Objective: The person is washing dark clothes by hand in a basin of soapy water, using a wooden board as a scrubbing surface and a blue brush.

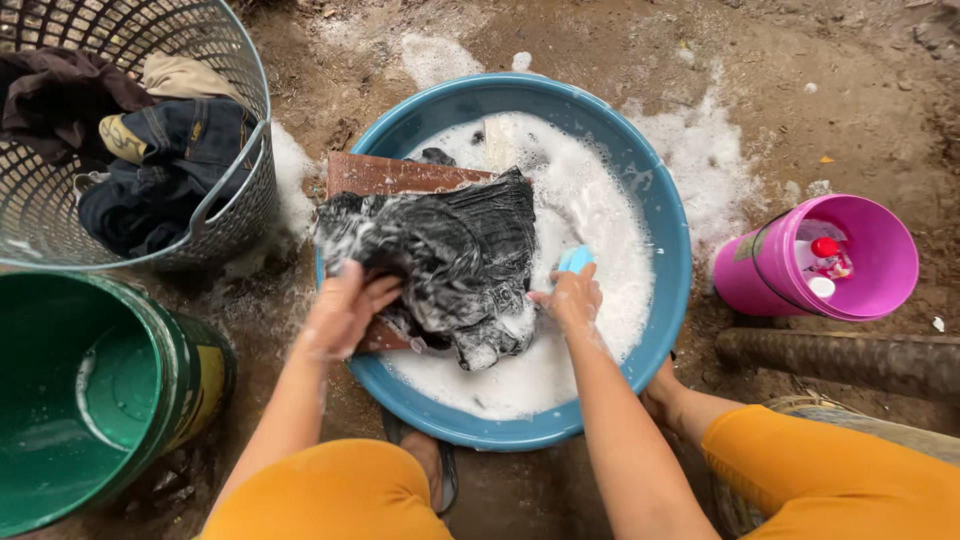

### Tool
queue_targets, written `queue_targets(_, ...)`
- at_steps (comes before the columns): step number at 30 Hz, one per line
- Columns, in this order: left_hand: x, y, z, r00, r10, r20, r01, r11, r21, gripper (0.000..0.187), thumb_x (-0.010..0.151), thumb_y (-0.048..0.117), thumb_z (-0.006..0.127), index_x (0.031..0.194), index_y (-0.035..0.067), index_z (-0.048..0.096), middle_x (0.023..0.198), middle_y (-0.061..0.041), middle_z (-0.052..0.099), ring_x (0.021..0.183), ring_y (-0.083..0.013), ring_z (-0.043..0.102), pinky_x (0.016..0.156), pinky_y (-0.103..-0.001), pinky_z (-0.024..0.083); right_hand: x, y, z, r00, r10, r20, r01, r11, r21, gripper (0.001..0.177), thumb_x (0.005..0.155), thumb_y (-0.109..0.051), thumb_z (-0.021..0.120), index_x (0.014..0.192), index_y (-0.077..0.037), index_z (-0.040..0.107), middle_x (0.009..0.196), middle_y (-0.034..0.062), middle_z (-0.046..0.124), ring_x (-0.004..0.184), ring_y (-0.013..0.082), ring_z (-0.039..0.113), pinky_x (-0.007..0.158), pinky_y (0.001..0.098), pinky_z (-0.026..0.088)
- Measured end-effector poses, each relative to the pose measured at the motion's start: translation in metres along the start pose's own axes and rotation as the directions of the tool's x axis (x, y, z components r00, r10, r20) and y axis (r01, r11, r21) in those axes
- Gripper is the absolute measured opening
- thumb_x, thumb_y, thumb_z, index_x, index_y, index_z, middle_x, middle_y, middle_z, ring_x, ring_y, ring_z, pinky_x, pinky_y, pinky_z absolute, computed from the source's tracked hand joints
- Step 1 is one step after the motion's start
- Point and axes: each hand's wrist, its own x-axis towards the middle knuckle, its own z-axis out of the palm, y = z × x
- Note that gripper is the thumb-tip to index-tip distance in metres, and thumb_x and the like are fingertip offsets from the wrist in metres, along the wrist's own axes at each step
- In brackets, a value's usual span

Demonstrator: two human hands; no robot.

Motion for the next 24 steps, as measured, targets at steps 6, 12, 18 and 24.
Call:
queue_targets(6, 0.009, -0.035, -0.002, 0.965, 0.259, -0.042, -0.131, 0.615, 0.778, 0.042, 0.096, 0.028, 0.074, 0.117, -0.006, 0.064, 0.11, -0.013, 0.074, 0.1, -0.0184, 0.066, 0.091, -0.035, 0.055, 0.007, 0.041, 0.003, 0.993, -0.02, -0.113, 0.056, 0.946, 0.32, 0.052, 0.066, -0.041, 0.094, 0.101, -0.005, 0.082, 0.116, 0.0215, 0.065, 0.096, 0.035, 0.069, 0.088, 0.0402, 0.054)
queue_targets(12, 0.01, 0.066, 0.029, 0.973, 0.209, -0.095, -0.151, 0.894, 0.421, 0.035, 0.107, 0.026, 0.055, 0.114, -0.008, 0.055, 0.079, -0.013, 0.064, 0.051, -0.0208, 0.058, 0.059, -0.039, 0.059, 0.009, 0.036, -0.134, 0.969, 0.239, -0.068, -0.067, 0.517, 0.854, 0.015, 0.076, -0.009, 0.083, 0.087, -0.007, 0.073, 0.081, 0.0104, 0.074, 0.064, 0.0193, 0.069, 0.055, 0.0331, 0.056)
queue_targets(18, 0.021, 0.166, 0.095, 0.579, 0.784, 0.224, -0.586, 0.209, 0.783, 0.02, 0.113, 0.016, 0.062, 0.113, -0.004, 0.066, 0.087, -0.005, 0.065, 0.076, -0.0139, 0.057, 0.071, -0.035, 0.05, 0.014, -0.006, -0.282, 0.861, -0.028, -0.508, 0.506, 0.15, 0.849, 0.007, 0.089, 0.0, 0.081, 0.088, -0.004, 0.075, 0.084, 0.0086, 0.073, 0.069, 0.0144, 0.067, 0.059, 0.0272, 0.051)
queue_targets(24, 0.001, 0.204, 0.143, 0.713, 0.677, 0.182, -0.699, 0.704, 0.122, 0.033, 0.105, 0.019, 0.074, 0.123, 0.0, 0.056, 0.095, -0.001, 0.057, 0.079, -0.0111, 0.049, 0.078, -0.032, 0.044, -0.029, -0.02, -0.377, 0.733, -0.022, -0.68, 0.681, 0.026, 0.732, 0.008, 0.092, 0.004, 0.073, 0.087, -0.002, 0.075, 0.086, 0.0098, 0.075, 0.079, 0.015, 0.071, 0.08, 0.028, 0.062)
